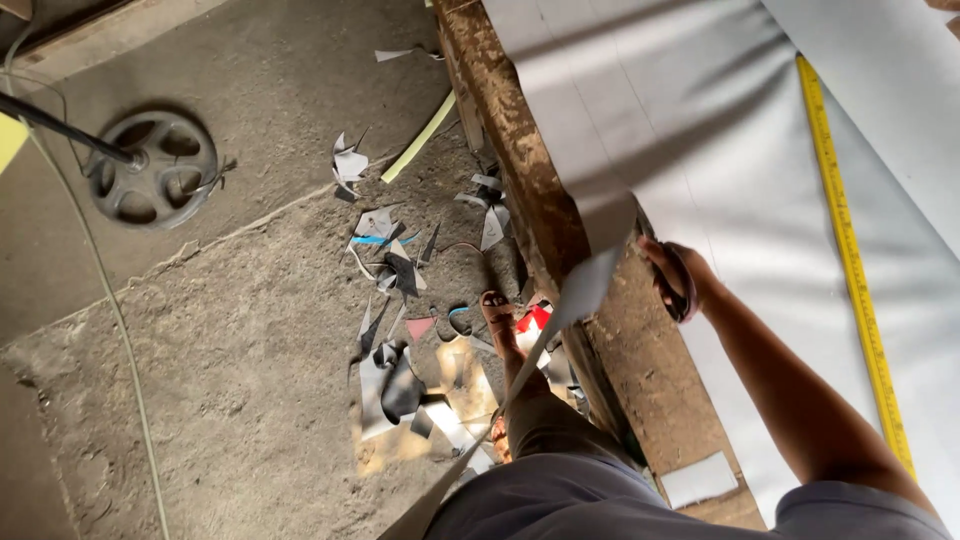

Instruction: The person unrolls a large piece of grey fabric on a workbench, uses a yellow ruler and a black pen to mark lines, and then uses scissors to cut the fabric into strips.

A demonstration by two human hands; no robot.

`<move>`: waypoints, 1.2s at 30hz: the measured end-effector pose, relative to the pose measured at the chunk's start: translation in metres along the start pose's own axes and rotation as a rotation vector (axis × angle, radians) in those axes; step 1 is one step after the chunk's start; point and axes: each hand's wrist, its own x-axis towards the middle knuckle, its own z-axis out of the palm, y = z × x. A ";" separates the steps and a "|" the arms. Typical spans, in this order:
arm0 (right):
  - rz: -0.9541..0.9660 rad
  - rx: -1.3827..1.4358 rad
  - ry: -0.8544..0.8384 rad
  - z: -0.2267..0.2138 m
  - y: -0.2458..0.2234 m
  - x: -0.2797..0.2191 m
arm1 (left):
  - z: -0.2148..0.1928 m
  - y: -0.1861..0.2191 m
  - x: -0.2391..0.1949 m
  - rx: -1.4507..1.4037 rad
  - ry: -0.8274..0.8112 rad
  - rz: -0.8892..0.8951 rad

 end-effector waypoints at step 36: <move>0.053 -0.148 -0.142 0.020 -0.133 0.072 | 0.326 0.480 0.373 0.391 -0.342 0.694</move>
